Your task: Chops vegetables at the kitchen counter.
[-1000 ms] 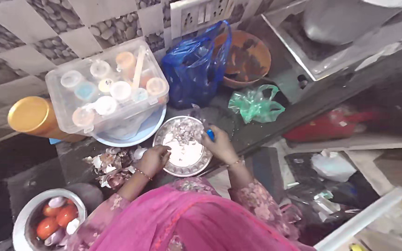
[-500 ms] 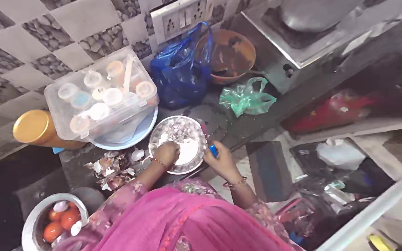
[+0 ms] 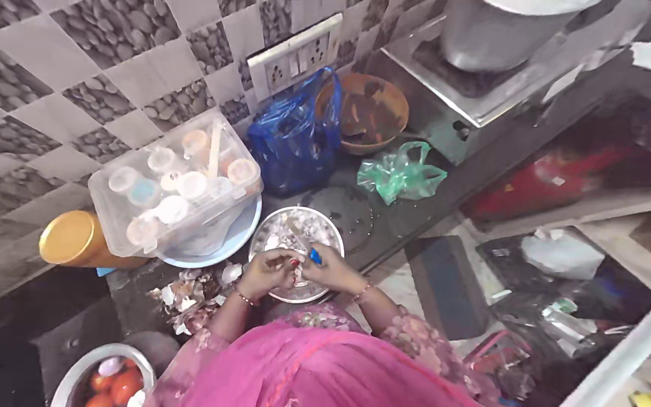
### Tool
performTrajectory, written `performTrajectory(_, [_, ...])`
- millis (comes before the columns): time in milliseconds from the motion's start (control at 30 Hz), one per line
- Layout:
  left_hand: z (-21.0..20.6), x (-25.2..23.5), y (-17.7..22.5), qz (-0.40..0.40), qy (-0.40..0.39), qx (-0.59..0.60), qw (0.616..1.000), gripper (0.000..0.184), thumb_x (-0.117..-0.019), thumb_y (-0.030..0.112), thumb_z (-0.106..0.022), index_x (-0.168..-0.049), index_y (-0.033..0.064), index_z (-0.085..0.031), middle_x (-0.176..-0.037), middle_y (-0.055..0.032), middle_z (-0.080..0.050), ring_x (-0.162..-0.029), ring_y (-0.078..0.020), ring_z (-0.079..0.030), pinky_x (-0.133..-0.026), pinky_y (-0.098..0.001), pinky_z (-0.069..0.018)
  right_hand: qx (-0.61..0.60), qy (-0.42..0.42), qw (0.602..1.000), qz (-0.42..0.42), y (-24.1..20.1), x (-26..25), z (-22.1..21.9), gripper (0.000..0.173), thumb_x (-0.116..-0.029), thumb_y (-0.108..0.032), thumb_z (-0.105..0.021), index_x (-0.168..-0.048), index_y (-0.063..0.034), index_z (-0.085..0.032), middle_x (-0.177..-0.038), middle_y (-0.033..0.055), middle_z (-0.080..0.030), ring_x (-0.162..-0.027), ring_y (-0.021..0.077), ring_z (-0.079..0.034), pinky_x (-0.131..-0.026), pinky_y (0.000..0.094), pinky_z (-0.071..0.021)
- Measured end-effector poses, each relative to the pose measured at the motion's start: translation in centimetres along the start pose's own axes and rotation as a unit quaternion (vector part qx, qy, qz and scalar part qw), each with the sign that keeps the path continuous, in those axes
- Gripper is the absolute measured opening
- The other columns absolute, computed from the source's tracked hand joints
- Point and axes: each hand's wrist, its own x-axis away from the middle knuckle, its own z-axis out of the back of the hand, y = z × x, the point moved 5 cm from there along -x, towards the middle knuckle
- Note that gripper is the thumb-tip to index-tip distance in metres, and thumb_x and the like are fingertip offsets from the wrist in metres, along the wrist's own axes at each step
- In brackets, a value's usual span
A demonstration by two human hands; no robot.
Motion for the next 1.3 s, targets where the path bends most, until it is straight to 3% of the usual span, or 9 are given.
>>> performTrajectory(233, [1.0, -0.6, -0.4, 0.006, 0.063, 0.014, 0.998, 0.022, -0.0857, -0.003, -0.065, -0.108, -0.0036, -0.069, -0.095, 0.0075, -0.072, -0.083, 0.0029, -0.066, -0.081, -0.0186, -0.0567, -0.038, -0.039, 0.998, -0.014, -1.1, -1.8, -0.9, 0.025, -0.1029, -0.025, -0.05, -0.094, -0.0029, -0.058, -0.073, -0.0032, -0.049, -0.063, 0.0026, -0.048, -0.061, 0.0226, -0.0431])
performTrajectory(400, [1.1, -1.4, -0.4, 0.013, 0.09, -0.003, 0.996, 0.021, -0.0884, 0.0, -0.064, -0.109, -0.0061, -0.068, -0.097, 0.0047, -0.071, -0.085, 0.0037, -0.065, -0.083, -0.0178, -0.0554, -0.016, -0.009, 1.0, 0.003, -0.9, -2.6, -0.7, 0.031, -0.1048, -0.025, -0.046, -0.087, -0.0031, -0.059, -0.071, -0.0032, -0.049, -0.063, 0.0033, -0.049, -0.062, 0.0244, -0.0447])
performTrajectory(567, [1.4, -1.5, -1.0, 0.028, 0.094, 0.012, 0.995, 0.021, -0.0848, 0.0, -0.066, -0.106, -0.0043, -0.068, -0.096, 0.006, -0.07, -0.086, 0.0033, -0.064, -0.083, -0.0177, -0.0549, -0.016, 0.001, 1.0, -0.004, -0.6, -2.9, -0.7, 0.028, -0.1028, -0.025, -0.049, -0.088, -0.0029, -0.058, -0.072, -0.0035, -0.049, -0.064, 0.0026, -0.049, -0.063, 0.0234, -0.0441])
performTrajectory(733, [1.6, -1.6, -1.4, 0.042, 0.078, 0.041, 0.995, 0.022, -0.0783, -0.003, -0.068, -0.099, 0.0035, -0.068, -0.087, 0.0108, -0.07, -0.076, 0.0035, -0.064, -0.073, -0.0177, -0.0557, -0.016, -0.016, 1.0, -0.022, -0.5, -3.0, -0.6, 0.027, -0.1012, -0.026, -0.056, -0.091, -0.0018, -0.058, -0.073, -0.0029, -0.05, -0.063, 0.0022, -0.049, -0.062, 0.0223, -0.0442])
performTrajectory(867, [1.7, -1.7, -1.5, 0.036, 0.062, 0.028, 0.997, 0.019, -0.0803, -0.003, -0.067, -0.099, 0.0012, -0.068, -0.087, 0.0093, -0.07, -0.077, 0.0026, -0.065, -0.074, -0.0187, -0.0562, -0.014, -0.042, 0.999, -0.009, -0.6, -3.0, -0.8, 0.027, -0.1027, -0.024, -0.053, -0.084, -0.004, -0.054, -0.071, -0.0038, -0.047, -0.062, 0.0018, -0.045, -0.06, 0.0214, -0.0403])
performTrajectory(1067, [1.6, -2.4, -0.8, 0.083, 0.068, -0.023, 0.994, 0.015, -0.0821, -0.001, -0.066, -0.097, -0.0022, -0.067, -0.083, 0.0076, -0.067, -0.074, 0.0039, -0.062, -0.072, -0.0168, -0.0546, 0.016, -0.059, 0.998, -0.011, -0.4, -3.3, -0.7, 0.033, -0.1073, -0.024, -0.043, -0.09, 0.0003, -0.057, -0.074, -0.0002, -0.048, -0.065, 0.0058, -0.047, -0.064, 0.0259, -0.0424])
performTrajectory(1300, [1.3, -2.2, -1.5, 0.147, 0.065, -0.008, 0.987, 0.017, -0.0883, -0.002, -0.063, -0.105, -0.0038, -0.066, -0.087, 0.0043, -0.068, -0.073, 0.0016, -0.063, -0.069, -0.0177, -0.0556, -0.045, -0.032, 0.998, -0.021, 1.1, -3.7, -1.4, 0.032, -0.1061, -0.022, -0.044, -0.078, -0.0071, -0.052, -0.066, -0.0054, -0.044, -0.057, 0.0019, -0.043, -0.056, 0.0224, -0.0386])
